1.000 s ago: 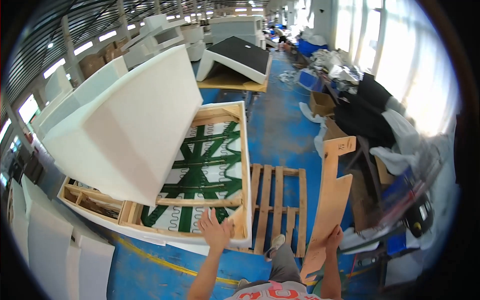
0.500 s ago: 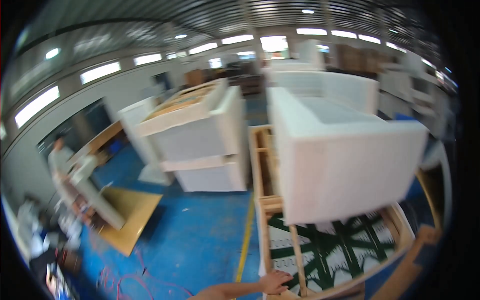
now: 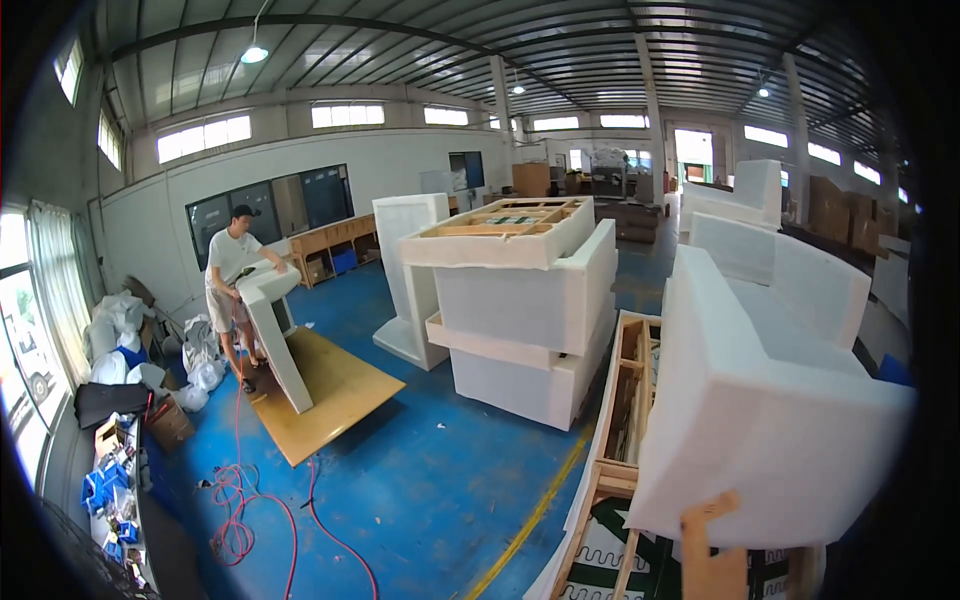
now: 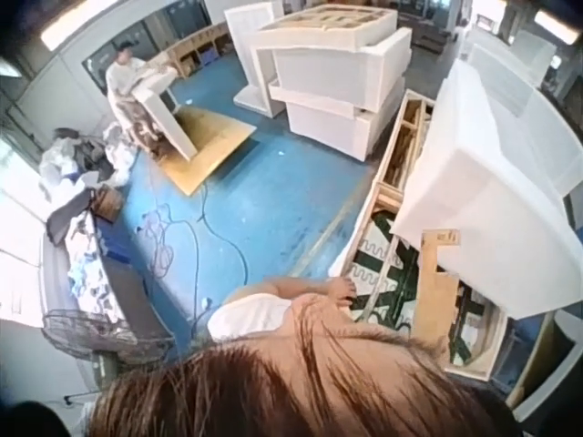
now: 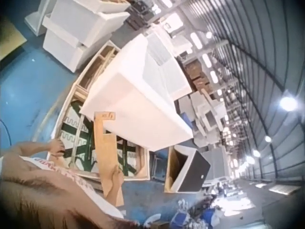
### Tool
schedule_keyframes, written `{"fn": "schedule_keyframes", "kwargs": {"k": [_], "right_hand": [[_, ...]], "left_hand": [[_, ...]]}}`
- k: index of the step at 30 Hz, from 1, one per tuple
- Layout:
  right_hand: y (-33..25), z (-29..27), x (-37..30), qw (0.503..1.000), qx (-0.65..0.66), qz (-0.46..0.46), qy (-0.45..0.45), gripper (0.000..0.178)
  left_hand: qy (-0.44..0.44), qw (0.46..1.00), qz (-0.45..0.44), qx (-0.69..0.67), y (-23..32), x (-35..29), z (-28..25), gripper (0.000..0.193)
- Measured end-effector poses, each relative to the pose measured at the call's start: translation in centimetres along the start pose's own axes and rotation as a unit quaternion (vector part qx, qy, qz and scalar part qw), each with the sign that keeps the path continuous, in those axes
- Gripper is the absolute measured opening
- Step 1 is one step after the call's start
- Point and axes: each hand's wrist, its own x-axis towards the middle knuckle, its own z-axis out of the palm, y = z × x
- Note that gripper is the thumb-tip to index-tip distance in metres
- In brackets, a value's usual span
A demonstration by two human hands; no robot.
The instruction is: Attach a wooden support board to an upholstered furniture base using screws and an electric screwdriver.
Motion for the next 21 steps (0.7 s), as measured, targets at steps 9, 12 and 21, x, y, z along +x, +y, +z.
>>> {"fn": "schedule_keyframes", "kwargs": {"k": [9,12,21], "right_hand": [[2.0,0.0,5.8,0.973,-0.036,-0.154,-0.169,0.057],[6.5,1.0,7.4,0.961,-0.044,-0.2,-0.185,0.058],[12.8,6.6,11.3,0.934,-0.003,-0.268,-0.235,0.058]], "left_hand": [[0.089,0.965,-0.232,0.085,3.6,-0.2,-0.6,0.052],[0.228,0.834,-0.503,-0.006,9.1,2.2,-2.1,0.053],[0.152,0.688,-0.7,-0.111,18.5,2.4,-0.7,0.038]]}}
